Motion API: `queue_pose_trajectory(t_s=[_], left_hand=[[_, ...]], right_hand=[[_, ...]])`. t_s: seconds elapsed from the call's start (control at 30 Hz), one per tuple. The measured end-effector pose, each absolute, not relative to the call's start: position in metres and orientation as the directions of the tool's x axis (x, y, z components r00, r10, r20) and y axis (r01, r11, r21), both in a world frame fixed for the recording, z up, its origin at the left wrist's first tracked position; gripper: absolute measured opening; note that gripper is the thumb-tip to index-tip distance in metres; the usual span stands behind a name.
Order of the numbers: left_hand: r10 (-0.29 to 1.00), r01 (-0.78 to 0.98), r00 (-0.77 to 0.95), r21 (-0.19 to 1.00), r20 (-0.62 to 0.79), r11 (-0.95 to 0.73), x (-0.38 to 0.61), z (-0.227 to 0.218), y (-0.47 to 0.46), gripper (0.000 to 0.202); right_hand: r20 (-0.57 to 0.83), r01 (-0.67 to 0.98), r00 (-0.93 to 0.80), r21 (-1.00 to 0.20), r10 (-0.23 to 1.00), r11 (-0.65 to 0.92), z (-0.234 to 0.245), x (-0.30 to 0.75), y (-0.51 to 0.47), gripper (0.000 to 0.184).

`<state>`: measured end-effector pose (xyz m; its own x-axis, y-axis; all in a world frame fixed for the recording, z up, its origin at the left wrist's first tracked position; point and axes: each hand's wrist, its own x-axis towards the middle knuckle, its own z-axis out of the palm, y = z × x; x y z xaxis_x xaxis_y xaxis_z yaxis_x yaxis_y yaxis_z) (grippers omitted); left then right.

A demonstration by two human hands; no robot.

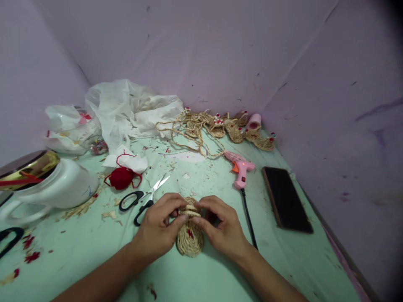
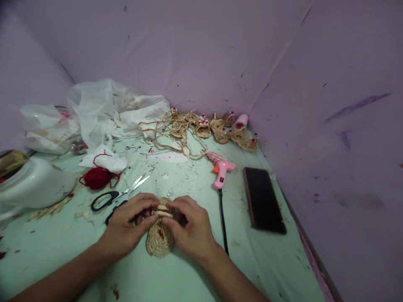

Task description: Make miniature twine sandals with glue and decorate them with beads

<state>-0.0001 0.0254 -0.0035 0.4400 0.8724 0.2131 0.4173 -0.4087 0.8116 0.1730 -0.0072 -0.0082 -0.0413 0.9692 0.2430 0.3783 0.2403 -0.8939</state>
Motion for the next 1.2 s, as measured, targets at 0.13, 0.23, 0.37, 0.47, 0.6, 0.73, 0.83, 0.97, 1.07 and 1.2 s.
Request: queue_pose_trajectory(t_s=[0.13,0.23,0.37,0.47,0.6,0.73,0.83,0.97,1.07,1.2], left_hand=[[0.877,0.436,0.434,0.804,0.205,-0.404,-0.003,-0.007,0.023,0.017],[0.874,0.441,0.436,0.796,0.213,-0.414,-0.005,-0.009,0.022,0.018],[0.86,0.446,0.458,0.779,0.224,-0.441,-0.005,-0.009,0.021,0.019],[0.859,0.457,0.462,0.77,0.221,-0.445,-0.005,-0.008,0.02,0.026],[0.9,0.493,0.336,0.763,0.276,-0.418,-0.006,-0.002,0.017,0.029],[0.951,0.698,0.251,0.647,0.181,-0.307,-0.008,0.008,0.014,0.025],[0.964,0.851,0.268,0.468,0.005,-0.239,-0.008,0.014,0.009,0.039],[0.938,0.892,0.312,0.387,-0.15,-0.235,-0.003,0.02,0.003,0.031],[0.929,0.869,0.326,0.442,-0.178,-0.221,-0.002,0.021,0.002,0.023],[0.94,0.842,0.318,0.492,-0.122,-0.221,-0.003,0.019,0.005,0.025]], right_hand=[[0.261,0.363,-0.083,-0.891,0.962,0.273,-0.007,0.176,-0.007,0.019],[0.263,0.371,-0.096,-0.886,0.96,0.279,-0.008,0.177,-0.008,0.018],[0.267,0.38,-0.116,-0.878,0.957,0.291,-0.01,0.177,-0.009,0.022],[0.259,0.384,-0.131,-0.877,0.957,0.29,-0.008,0.178,-0.009,0.025],[0.217,0.416,-0.041,-0.884,0.975,0.214,0.002,0.183,-0.011,0.027],[-0.019,0.56,-0.009,-0.829,1.0,-0.011,0.011,0.19,-0.016,0.014],[-0.179,0.679,-0.113,-0.732,0.977,-0.056,0.013,0.189,-0.021,0.015],[-0.215,0.71,-0.133,-0.702,0.968,-0.058,0.012,0.181,-0.024,0.011],[-0.225,0.634,-0.126,-0.767,0.966,-0.096,0.008,0.178,-0.023,0.015],[-0.139,0.541,-0.087,-0.838,0.986,-0.071,0.003,0.18,-0.021,0.025]])
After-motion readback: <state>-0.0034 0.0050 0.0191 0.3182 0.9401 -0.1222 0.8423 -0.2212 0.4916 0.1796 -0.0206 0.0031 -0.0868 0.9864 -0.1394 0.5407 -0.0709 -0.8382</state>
